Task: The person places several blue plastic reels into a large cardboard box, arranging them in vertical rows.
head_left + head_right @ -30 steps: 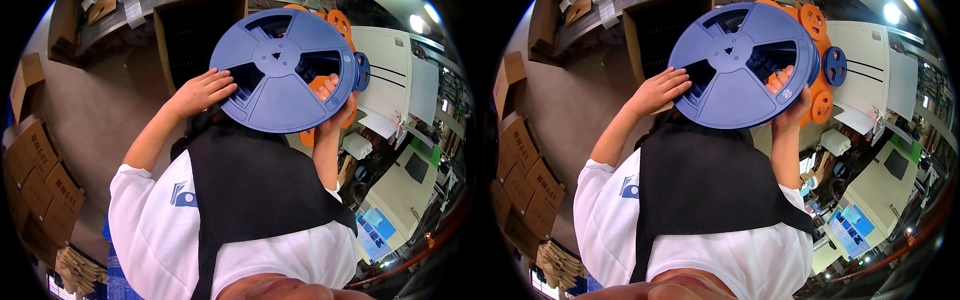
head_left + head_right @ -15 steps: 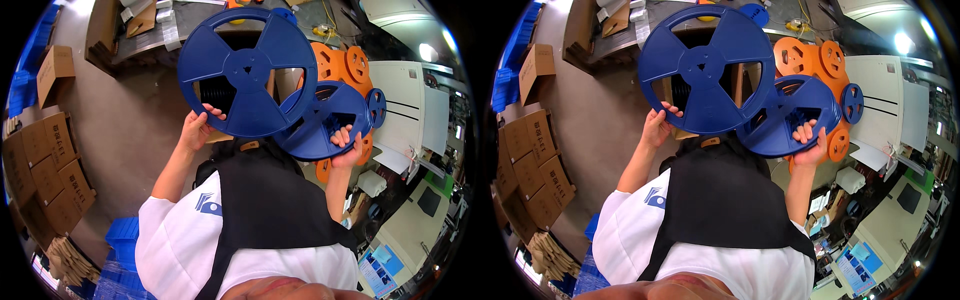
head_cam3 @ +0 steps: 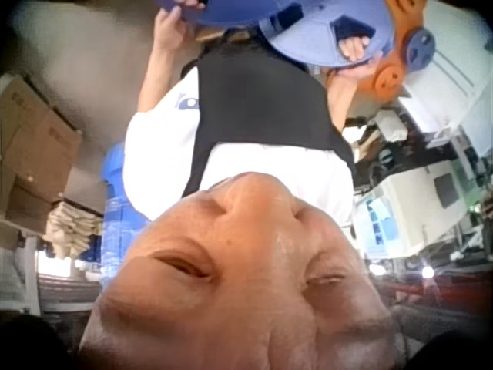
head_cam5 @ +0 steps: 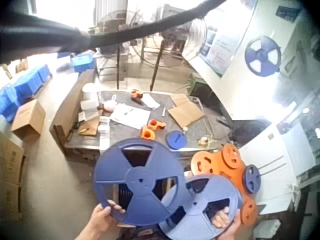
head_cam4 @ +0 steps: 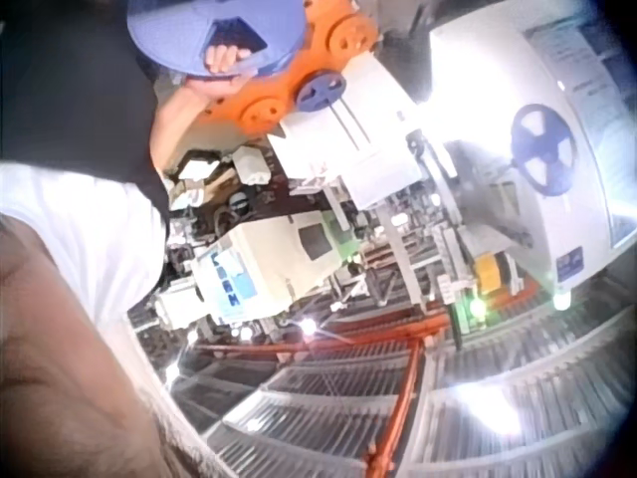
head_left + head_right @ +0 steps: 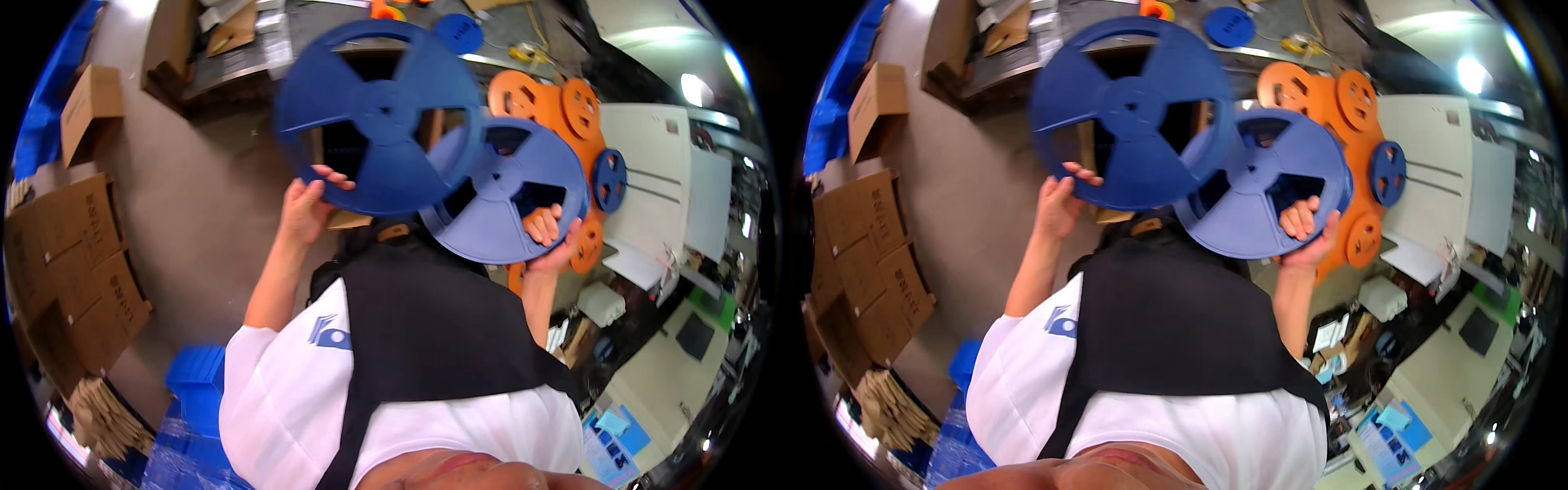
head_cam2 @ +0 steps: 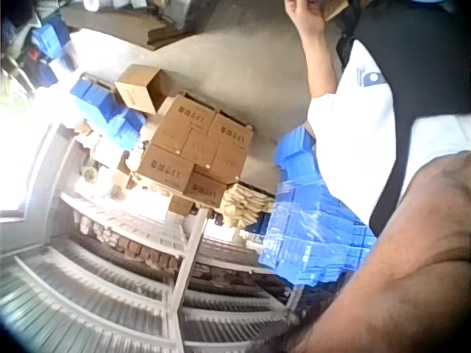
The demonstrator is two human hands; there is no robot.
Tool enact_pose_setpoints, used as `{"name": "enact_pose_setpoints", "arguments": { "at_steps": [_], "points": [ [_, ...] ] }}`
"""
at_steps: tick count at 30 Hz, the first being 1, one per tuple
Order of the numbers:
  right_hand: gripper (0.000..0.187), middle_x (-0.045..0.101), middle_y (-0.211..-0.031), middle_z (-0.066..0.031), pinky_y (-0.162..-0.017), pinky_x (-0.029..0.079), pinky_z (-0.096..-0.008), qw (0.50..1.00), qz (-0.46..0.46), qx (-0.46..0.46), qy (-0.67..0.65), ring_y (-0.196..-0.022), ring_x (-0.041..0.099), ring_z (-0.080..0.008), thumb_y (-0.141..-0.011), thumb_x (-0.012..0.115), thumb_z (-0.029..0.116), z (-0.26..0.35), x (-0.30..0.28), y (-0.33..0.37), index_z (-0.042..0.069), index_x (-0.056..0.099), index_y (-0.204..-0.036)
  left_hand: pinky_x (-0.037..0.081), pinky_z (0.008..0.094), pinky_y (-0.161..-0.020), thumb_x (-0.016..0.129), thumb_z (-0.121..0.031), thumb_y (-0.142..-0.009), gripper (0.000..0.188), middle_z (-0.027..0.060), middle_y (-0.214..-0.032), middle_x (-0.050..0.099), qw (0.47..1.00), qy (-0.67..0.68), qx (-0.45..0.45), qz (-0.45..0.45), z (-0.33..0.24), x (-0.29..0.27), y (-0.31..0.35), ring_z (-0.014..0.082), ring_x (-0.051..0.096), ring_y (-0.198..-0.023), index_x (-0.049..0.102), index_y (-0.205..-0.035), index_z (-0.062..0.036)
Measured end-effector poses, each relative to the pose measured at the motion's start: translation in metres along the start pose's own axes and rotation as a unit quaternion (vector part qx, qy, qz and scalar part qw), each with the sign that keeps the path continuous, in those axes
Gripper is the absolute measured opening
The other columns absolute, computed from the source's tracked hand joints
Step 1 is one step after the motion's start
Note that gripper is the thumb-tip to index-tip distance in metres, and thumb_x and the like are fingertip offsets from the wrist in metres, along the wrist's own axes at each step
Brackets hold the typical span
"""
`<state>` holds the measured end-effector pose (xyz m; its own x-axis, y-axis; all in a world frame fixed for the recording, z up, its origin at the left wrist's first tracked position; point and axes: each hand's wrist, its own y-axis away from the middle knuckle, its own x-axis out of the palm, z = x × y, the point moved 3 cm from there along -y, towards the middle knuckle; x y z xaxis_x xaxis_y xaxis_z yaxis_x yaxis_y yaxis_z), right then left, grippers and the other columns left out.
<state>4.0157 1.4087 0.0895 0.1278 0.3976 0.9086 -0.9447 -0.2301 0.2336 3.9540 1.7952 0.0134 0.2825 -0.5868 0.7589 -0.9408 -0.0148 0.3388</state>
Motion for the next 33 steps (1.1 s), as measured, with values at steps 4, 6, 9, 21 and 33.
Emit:
{"name": "enact_pose_setpoints", "arguments": {
  "at_steps": [4, 6, 9, 21, 33],
  "points": [
    [0.036, 0.036, -0.055, 0.0013, -0.050, 0.033, -0.0248, 0.998, 0.053, -0.018, 0.029, -0.045, 0.035, -0.0092, -0.087, 0.056, 0.037, 0.006, 0.002, 0.000, 0.003, 0.046, -0.090, 0.044, 0.0420, -0.093, 0.049, -0.008, -0.090, 0.019, 0.0143, -0.100, 0.060, 0.988, -0.114, 0.100, -0.025, -0.028, -0.002, 0.005, 0.0299, 0.057, -0.102, 0.050, -0.108, -0.0021],
    [0.036, 0.036, -0.054, 0.0018, -0.048, 0.034, -0.0246, 0.997, 0.069, -0.023, 0.027, -0.044, 0.036, -0.0088, -0.088, 0.056, 0.037, 0.013, -0.003, 0.000, 0.003, 0.045, -0.090, 0.042, 0.0411, -0.095, 0.048, -0.007, -0.090, 0.018, 0.0140, -0.101, 0.060, 0.968, -0.194, 0.152, -0.047, -0.037, 0.004, 0.004, 0.0302, 0.057, -0.103, 0.050, -0.107, -0.0015],
    [0.035, 0.037, -0.054, 0.0025, -0.046, 0.034, -0.0227, 0.990, 0.137, -0.004, -0.022, -0.043, 0.037, -0.0075, -0.089, 0.055, 0.037, 0.016, 0.004, -0.004, 0.004, 0.043, -0.090, 0.040, 0.0369, -0.096, 0.048, -0.005, -0.090, 0.015, 0.0114, -0.099, 0.061, 0.928, -0.280, 0.240, -0.049, -0.041, 0.015, -0.002, 0.0251, 0.059, -0.099, 0.050, -0.104, -0.0003],
    [0.035, 0.037, -0.058, 0.0025, -0.052, 0.037, -0.0232, 0.984, 0.083, 0.015, -0.154, -0.049, 0.039, -0.0078, -0.085, 0.061, 0.033, 0.002, 0.019, -0.037, 0.003, 0.044, -0.089, 0.035, 0.0415, -0.099, 0.078, -0.012, -0.065, 0.045, 0.0140, -0.113, 0.059, 0.732, -0.595, 0.310, 0.120, -0.003, 0.079, -0.021, 0.0309, 0.050, -0.117, 0.040, -0.088, -0.0060],
    [0.047, 0.040, -0.065, 0.0008, -0.058, 0.037, -0.0242, 0.988, 0.003, 0.067, -0.138, -0.057, 0.041, -0.0091, -0.085, 0.057, 0.044, -0.002, 0.035, -0.043, -0.002, 0.049, -0.094, 0.042, 0.0455, -0.095, 0.064, -0.007, -0.075, 0.027, 0.0157, -0.104, 0.062, 0.632, -0.638, 0.208, 0.387, 0.038, 0.112, -0.021, 0.0299, 0.058, -0.101, 0.053, -0.099, 0.0005]
  ]
}}
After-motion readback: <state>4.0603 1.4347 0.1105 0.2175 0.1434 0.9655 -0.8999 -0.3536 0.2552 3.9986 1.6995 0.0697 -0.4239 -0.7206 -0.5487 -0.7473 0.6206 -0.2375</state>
